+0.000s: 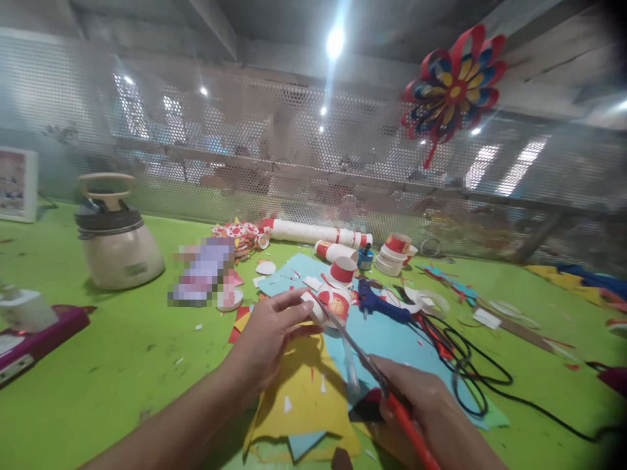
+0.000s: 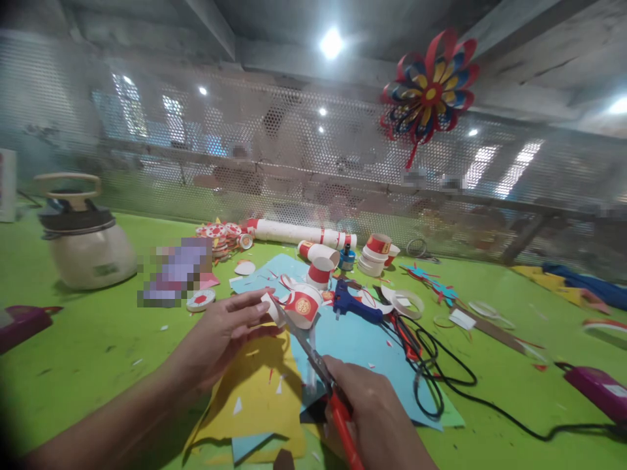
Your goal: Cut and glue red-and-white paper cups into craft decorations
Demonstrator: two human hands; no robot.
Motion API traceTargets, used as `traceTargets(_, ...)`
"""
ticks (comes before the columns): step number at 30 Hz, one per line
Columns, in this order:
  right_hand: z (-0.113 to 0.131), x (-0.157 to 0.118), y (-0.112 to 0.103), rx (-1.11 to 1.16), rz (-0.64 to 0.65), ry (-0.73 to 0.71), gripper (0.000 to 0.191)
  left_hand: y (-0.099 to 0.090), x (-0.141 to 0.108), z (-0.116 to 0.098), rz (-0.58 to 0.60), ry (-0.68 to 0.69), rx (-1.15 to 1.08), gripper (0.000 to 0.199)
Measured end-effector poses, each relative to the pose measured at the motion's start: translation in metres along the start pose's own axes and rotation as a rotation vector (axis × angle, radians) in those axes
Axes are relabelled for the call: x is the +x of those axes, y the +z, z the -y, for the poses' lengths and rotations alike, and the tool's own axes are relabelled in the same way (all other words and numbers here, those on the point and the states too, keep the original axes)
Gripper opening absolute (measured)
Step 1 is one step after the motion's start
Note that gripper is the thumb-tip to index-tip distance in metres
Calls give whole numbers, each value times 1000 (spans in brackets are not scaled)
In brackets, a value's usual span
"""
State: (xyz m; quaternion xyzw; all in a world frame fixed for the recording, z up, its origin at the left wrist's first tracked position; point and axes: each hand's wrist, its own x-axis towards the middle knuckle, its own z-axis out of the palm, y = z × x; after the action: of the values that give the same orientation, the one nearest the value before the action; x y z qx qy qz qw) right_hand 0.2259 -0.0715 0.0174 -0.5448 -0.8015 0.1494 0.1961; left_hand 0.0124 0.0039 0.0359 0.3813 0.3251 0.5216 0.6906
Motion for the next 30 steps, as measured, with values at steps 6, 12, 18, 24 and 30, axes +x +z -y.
traceTargets(6, 9, 0, -3, 56, -34, 1, 18, 2, -2, -2, 31, -5, 35, 21)
traceTargets(12, 7, 1, -5, 125, -103, -7, 29, 4, -3, -5, -15, 21, 5, 31)
traceTargets(18, 8, 1, -8, 92, -20, 32, 25, 2, -2, -6, -41, 96, 11, 47)
traceTargets(24, 5, -2, -7, 70, -22, 15, 30, 1, -4, -5, -54, 81, 46, 56)
traceTargets(30, -1, -4, -3, 14, -7, 34, 35, 0, -3, 0, 0, 71, 67, 55)
